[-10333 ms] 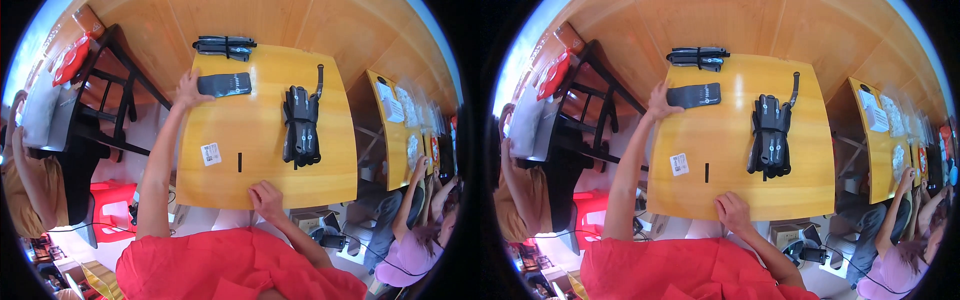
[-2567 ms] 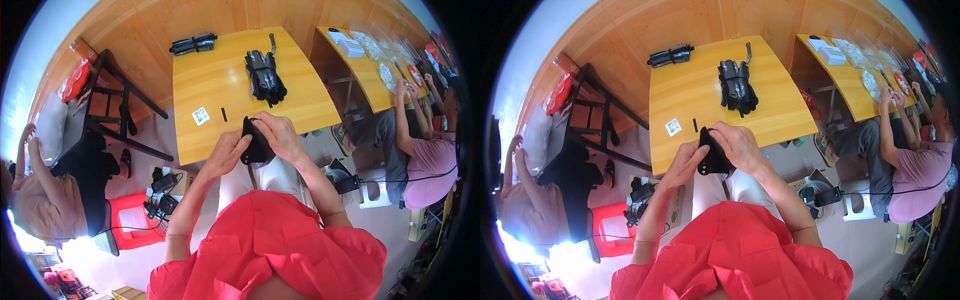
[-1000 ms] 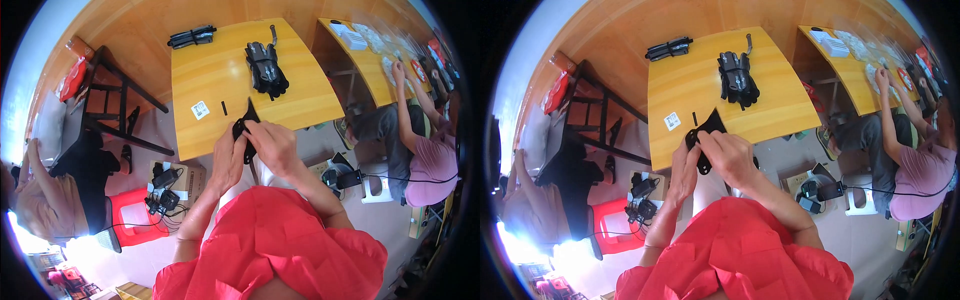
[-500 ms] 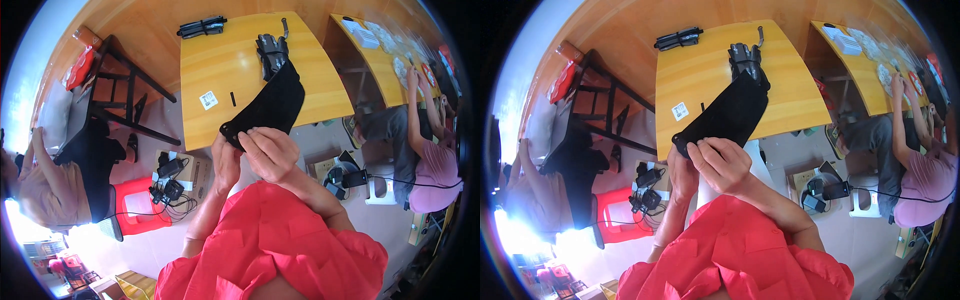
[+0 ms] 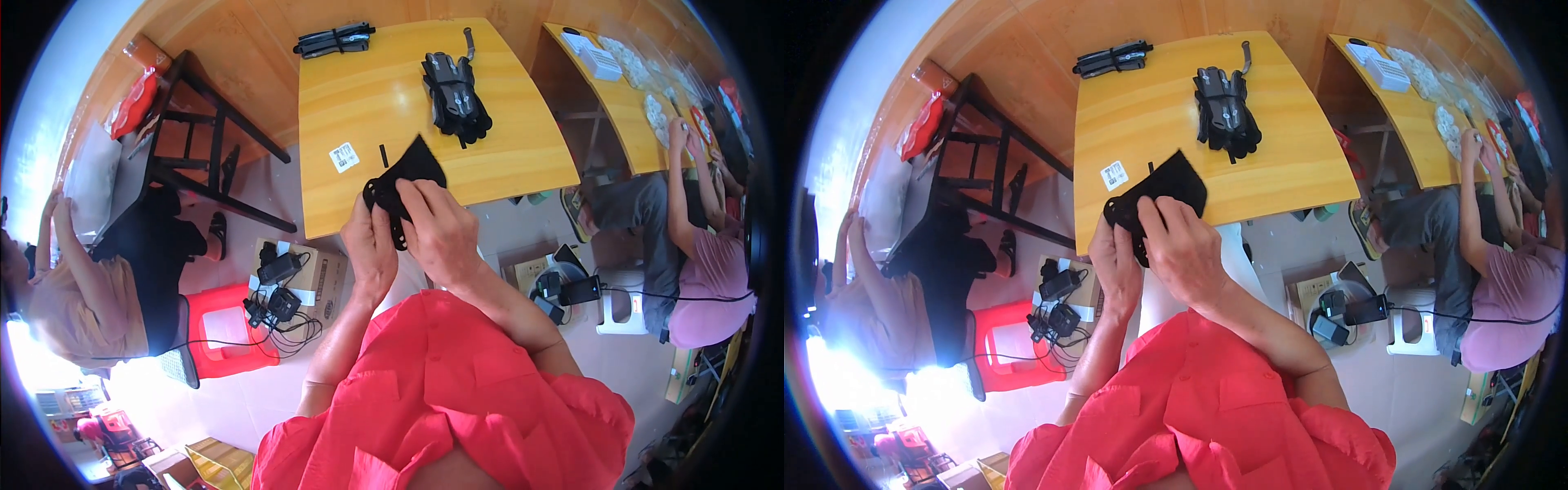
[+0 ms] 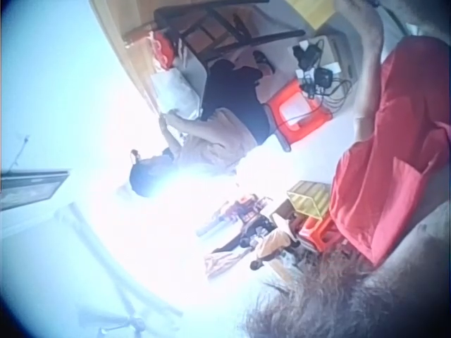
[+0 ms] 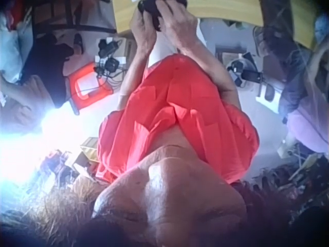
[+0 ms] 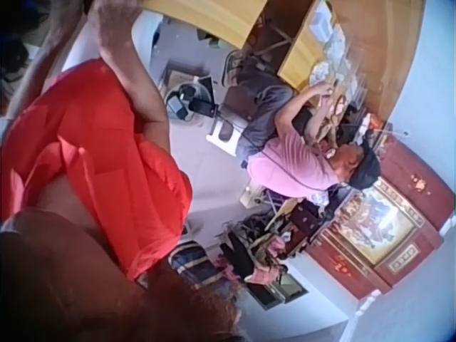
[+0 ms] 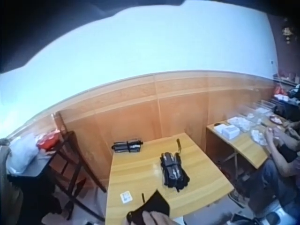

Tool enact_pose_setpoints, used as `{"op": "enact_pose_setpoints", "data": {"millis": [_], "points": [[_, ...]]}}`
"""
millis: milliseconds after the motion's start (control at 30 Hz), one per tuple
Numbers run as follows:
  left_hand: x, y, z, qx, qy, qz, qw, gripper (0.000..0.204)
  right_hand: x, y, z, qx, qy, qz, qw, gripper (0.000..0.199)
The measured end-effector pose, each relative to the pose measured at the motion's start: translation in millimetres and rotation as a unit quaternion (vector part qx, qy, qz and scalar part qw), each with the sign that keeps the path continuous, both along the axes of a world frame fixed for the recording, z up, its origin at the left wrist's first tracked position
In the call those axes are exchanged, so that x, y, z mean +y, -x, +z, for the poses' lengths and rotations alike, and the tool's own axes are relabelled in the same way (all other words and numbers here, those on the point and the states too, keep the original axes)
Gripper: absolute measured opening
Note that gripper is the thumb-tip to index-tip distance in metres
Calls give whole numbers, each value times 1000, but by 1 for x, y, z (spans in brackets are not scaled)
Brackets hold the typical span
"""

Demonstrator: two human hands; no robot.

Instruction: Inspecting and sorting black plastic components at a workstation.

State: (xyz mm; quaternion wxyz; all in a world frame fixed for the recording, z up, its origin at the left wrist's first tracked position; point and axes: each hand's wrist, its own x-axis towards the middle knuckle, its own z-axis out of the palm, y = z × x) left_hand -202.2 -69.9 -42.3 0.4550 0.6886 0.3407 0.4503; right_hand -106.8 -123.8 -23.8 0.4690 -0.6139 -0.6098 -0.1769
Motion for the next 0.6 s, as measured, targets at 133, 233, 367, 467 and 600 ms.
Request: {"op": "enact_pose_setpoints", "data": {"millis": [133,233,367,467,600], "points": [[-1,-5,4,63,-96,48,992,8,7,8,0,25,93,-47,994,30],[0,-10,9,49,-79,76,993,8,15,2,-4,-15,46,-48,998,27],[6,-15,3,22,-50,96,994,10,18,-2,-5,-1,64,-25,998,33],[12,-14,5,72,-124,98,985,12,24,-11,-7,7,66,-10,998,24],[23,-9,7,94,-154,64,981,15,25,-25,-5,143,54,60,986,10]]}}
